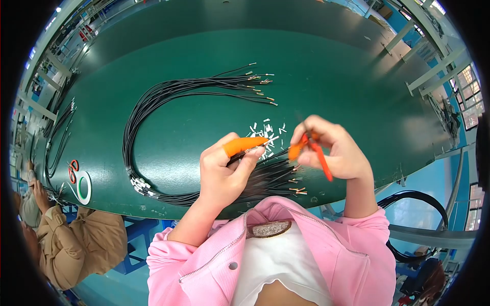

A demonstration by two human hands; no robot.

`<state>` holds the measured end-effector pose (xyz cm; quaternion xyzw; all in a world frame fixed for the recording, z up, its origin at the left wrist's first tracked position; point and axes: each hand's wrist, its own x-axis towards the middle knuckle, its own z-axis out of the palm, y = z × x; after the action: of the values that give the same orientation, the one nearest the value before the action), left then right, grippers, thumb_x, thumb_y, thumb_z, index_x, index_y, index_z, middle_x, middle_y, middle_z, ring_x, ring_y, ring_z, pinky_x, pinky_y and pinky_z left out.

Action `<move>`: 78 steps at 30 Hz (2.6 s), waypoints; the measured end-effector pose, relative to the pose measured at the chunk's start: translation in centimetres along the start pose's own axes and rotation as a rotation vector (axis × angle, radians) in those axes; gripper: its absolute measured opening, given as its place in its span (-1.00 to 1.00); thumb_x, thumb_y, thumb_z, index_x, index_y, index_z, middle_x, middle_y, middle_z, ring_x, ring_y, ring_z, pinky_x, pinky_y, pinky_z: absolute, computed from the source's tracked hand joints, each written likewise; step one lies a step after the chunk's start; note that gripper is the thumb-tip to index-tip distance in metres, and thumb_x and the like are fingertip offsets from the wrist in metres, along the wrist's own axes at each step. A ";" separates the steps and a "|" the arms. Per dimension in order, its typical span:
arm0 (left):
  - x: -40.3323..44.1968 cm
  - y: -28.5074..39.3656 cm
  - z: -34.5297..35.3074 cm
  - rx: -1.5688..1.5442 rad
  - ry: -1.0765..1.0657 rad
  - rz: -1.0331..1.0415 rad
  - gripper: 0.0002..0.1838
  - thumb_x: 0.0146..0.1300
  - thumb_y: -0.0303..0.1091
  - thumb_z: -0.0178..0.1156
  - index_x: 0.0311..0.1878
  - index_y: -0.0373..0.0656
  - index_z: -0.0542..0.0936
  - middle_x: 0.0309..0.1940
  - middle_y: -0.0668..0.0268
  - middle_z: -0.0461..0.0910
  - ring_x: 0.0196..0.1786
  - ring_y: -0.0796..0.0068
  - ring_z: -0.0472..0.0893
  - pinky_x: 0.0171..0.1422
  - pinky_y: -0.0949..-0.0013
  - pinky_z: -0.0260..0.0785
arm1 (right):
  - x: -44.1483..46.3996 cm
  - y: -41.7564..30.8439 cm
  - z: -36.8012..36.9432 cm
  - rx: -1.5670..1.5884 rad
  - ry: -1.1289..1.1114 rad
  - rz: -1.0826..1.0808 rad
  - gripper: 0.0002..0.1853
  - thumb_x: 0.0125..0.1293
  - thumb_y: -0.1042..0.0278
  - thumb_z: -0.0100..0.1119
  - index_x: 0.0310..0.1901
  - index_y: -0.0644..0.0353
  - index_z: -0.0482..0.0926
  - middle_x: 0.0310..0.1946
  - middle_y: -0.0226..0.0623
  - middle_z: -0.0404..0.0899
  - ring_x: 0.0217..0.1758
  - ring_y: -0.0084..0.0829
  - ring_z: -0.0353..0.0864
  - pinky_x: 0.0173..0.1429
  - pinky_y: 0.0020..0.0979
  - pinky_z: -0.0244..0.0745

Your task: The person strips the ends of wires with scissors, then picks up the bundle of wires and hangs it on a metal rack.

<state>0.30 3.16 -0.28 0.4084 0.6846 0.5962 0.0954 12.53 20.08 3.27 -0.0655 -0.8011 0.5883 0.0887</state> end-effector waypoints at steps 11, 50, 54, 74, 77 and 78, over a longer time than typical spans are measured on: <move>-0.5 0.1 -0.7 -0.397 -0.207 -0.283 -0.88 0.13 -0.45 0.17 -0.32 -0.32 0.60 -0.63 0.54 0.40 -0.57 0.80 0.27 -0.54 0.63 0.08 | 2.0 1.3 1.3 -0.254 0.161 -0.690 -0.70 -0.13 0.65 0.32 -0.38 0.08 0.45 -0.48 -0.37 0.51 -0.38 -0.44 0.39 -0.32 -0.43 0.28; -1.3 -0.2 0.3 -0.117 0.010 -0.006 -0.95 0.02 -0.60 0.18 -0.41 -0.35 0.60 -0.73 0.42 0.36 -0.66 0.73 0.30 -0.61 0.59 0.05 | 2.4 0.8 2.4 0.273 0.200 -0.373 -0.72 0.01 0.60 0.24 -0.27 0.21 0.36 -0.37 -0.37 0.43 -0.32 -0.62 0.38 -0.19 -0.55 0.32; -1.1 -0.5 0.5 -0.096 0.042 0.008 -0.92 0.02 -0.59 0.19 -0.37 -0.34 0.61 -0.72 0.42 0.36 -0.66 0.73 0.30 -0.61 0.59 0.04 | 1.7 0.6 2.3 0.190 0.184 -0.239 -0.72 0.03 0.56 0.26 -0.26 0.22 0.36 -0.38 -0.40 0.40 -0.32 -0.63 0.38 -0.19 -0.56 0.33; -0.8 -0.6 0.8 -0.019 0.029 0.026 -0.88 0.00 -0.57 0.20 -0.34 -0.28 0.62 -0.72 0.38 0.40 -0.70 0.71 0.29 -0.63 0.55 0.05 | 1.9 1.2 1.5 -0.303 0.092 -0.669 -0.75 -0.12 0.62 0.32 -0.40 0.17 0.47 -0.47 -0.39 0.51 -0.45 -0.49 0.46 -0.40 -0.50 0.35; -0.7 -0.7 0.6 -0.050 0.034 0.002 -0.86 0.01 -0.57 0.19 -0.31 -0.28 0.63 -0.69 0.37 0.44 -0.71 0.71 0.29 -0.65 0.55 0.05 | 1.4 2.5 1.6 -0.033 0.272 -0.476 -0.72 -0.09 0.59 0.32 -0.32 0.17 0.45 -0.38 -0.37 0.50 -0.39 -0.52 0.46 -0.34 -0.50 0.37; -0.7 -0.7 0.5 -0.055 0.033 -0.007 -0.86 0.01 -0.56 0.19 -0.31 -0.28 0.63 -0.68 0.37 0.45 -0.70 0.72 0.29 -0.65 0.56 0.04 | 1.5 2.3 1.6 -0.024 0.259 -0.456 -0.70 -0.08 0.58 0.33 -0.30 0.17 0.44 -0.35 -0.36 0.49 -0.37 -0.52 0.46 -0.30 -0.50 0.38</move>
<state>0.73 3.11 -1.30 0.3935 0.6706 0.6212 0.0974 10.75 19.62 0.70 0.0411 -0.7840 0.5304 0.3201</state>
